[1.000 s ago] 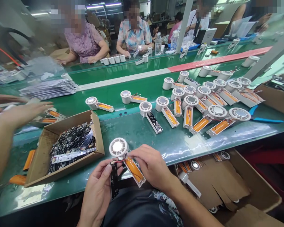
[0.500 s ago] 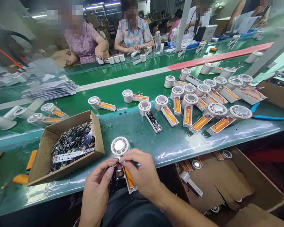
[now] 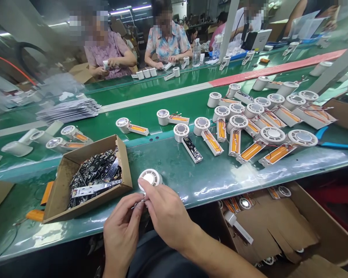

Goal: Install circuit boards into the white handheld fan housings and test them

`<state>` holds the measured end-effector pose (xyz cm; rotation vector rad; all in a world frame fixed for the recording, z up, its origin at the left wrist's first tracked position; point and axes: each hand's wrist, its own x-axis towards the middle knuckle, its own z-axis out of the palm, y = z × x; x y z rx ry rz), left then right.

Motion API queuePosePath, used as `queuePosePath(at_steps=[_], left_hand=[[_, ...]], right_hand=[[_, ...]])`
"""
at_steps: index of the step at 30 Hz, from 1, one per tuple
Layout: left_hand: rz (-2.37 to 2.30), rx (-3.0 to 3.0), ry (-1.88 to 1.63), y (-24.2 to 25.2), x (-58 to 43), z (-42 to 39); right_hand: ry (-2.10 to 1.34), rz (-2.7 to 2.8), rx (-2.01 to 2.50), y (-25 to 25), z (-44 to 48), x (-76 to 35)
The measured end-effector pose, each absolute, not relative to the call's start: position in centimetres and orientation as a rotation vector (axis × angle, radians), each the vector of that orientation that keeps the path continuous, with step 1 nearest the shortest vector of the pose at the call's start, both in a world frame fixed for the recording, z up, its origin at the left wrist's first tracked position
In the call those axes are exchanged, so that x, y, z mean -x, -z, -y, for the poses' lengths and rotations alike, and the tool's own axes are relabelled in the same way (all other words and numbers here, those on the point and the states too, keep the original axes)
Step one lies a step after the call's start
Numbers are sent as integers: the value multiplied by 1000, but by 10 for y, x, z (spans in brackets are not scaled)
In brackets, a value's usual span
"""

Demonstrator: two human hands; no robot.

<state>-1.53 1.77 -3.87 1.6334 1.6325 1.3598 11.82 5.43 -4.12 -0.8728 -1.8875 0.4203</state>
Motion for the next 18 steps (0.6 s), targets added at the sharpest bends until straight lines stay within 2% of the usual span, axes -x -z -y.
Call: queuePosePath(at_steps=[10,18], left_hand=[[-1538,-1339,-1340,38,16,-21],[-1221,-653,-1361,37,15,-20]], right_hand=[[-183,1927,730,47,-56,-117],[-472,1747,885,46,-56,-115]])
